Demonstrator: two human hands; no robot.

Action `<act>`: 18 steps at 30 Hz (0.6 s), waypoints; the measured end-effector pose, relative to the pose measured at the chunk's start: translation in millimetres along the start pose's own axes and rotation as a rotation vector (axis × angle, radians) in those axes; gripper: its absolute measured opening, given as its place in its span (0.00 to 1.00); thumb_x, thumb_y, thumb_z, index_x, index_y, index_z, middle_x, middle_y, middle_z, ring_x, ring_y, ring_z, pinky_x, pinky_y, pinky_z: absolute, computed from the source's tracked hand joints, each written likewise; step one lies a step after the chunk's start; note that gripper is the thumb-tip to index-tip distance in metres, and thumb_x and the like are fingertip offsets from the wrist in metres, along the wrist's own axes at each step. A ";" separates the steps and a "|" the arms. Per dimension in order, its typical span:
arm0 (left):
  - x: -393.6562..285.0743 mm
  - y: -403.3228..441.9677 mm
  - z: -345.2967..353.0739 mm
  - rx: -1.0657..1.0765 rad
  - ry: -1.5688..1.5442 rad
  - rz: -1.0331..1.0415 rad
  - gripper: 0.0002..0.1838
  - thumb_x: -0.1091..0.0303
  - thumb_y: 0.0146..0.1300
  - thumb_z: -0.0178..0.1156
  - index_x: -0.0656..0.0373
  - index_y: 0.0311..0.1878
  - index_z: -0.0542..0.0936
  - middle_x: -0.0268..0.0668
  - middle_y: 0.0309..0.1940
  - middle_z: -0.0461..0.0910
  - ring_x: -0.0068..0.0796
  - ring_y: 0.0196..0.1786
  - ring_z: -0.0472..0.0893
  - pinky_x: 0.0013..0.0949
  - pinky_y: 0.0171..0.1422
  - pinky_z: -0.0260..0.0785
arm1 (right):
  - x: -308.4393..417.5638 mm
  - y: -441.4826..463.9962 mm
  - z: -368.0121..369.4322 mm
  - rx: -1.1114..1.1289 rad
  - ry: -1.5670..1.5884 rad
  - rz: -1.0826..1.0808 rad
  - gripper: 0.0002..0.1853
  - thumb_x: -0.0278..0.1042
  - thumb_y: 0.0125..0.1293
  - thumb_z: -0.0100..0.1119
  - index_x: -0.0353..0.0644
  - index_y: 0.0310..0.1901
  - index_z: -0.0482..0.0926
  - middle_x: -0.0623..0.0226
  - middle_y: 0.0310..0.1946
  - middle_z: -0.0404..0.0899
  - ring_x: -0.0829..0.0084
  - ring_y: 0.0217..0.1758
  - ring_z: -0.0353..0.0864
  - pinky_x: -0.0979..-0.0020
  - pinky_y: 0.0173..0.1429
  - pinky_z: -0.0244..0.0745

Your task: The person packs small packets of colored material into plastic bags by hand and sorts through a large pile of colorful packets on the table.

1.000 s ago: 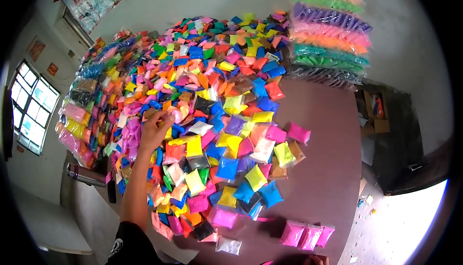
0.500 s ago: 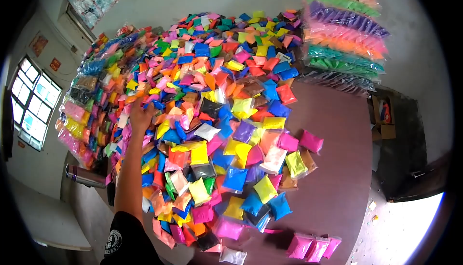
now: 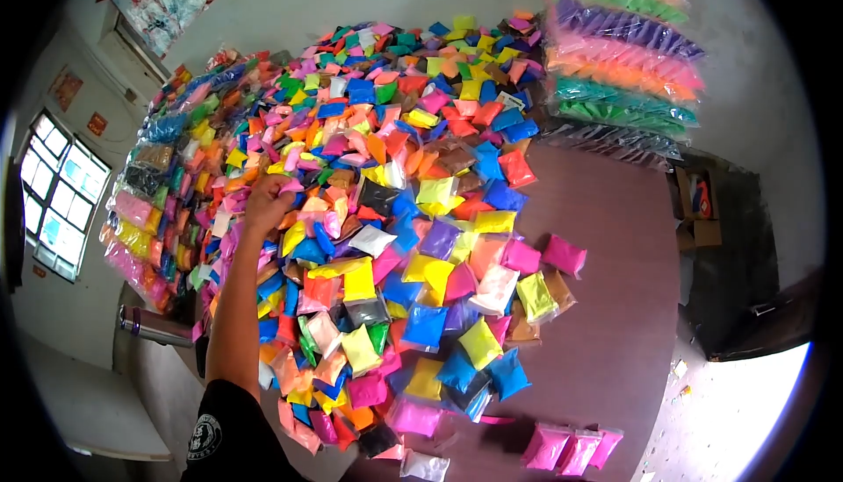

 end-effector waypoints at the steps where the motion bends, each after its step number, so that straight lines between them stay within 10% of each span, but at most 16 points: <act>1: -9.3 -7.4 -2.7 0.059 -0.079 -0.032 0.18 0.63 0.64 0.69 0.58 0.56 0.84 0.38 0.46 0.88 0.34 0.48 0.86 0.36 0.54 0.77 | -2.2 -3.1 -1.7 -0.005 0.005 -0.007 0.07 0.27 0.66 0.68 0.41 0.44 0.88 0.59 0.39 0.87 0.59 0.39 0.88 0.63 0.44 0.83; 6: -38.3 -43.4 -19.6 0.208 -0.287 -0.050 0.17 0.59 0.71 0.68 0.61 0.55 0.86 0.31 0.41 0.85 0.22 0.45 0.81 0.29 0.50 0.75 | -6.1 -11.1 -6.3 -0.051 0.017 -0.069 0.06 0.27 0.66 0.68 0.41 0.44 0.88 0.59 0.39 0.87 0.59 0.39 0.88 0.63 0.44 0.84; 8: -67.9 -67.1 -39.6 0.158 -0.324 -0.089 0.18 0.56 0.73 0.66 0.61 0.55 0.86 0.30 0.41 0.84 0.20 0.45 0.80 0.27 0.50 0.74 | -6.9 -9.1 -10.6 -0.165 -0.157 -0.576 0.06 0.27 0.67 0.67 0.41 0.44 0.88 0.59 0.39 0.87 0.59 0.39 0.88 0.63 0.44 0.84; 11: -82.6 -94.2 -56.4 0.091 -0.691 -0.264 0.19 0.55 0.75 0.65 0.60 0.58 0.85 0.29 0.42 0.85 0.19 0.46 0.82 0.29 0.51 0.76 | -11.4 -24.7 -10.2 -0.036 0.047 0.049 0.09 0.26 0.66 0.66 0.40 0.47 0.87 0.58 0.44 0.87 0.55 0.46 0.86 0.59 0.53 0.82; 16: -132.1 -157.1 -82.2 0.173 -1.025 -0.238 0.20 0.54 0.76 0.63 0.60 0.59 0.84 0.31 0.44 0.86 0.24 0.45 0.85 0.33 0.49 0.78 | -36.9 -38.2 5.8 -0.038 0.200 0.089 0.15 0.41 0.71 0.67 0.42 0.52 0.87 0.48 0.49 0.86 0.58 0.55 0.86 0.58 0.61 0.80; 18: -141.7 -181.8 -86.6 0.099 -1.157 -0.305 0.19 0.54 0.77 0.63 0.61 0.57 0.85 0.32 0.44 0.86 0.24 0.44 0.85 0.33 0.48 0.78 | -35.3 -34.3 6.9 -0.161 0.298 0.023 0.07 0.26 0.60 0.63 0.32 0.37 0.83 0.54 0.35 0.81 0.57 0.37 0.82 0.63 0.46 0.76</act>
Point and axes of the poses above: each hand's wrist, its own y-axis towards the middle knuckle, its own z-axis out of the palm, x = y × z, the point moved 3 cm from there along y, towards the middle knuckle
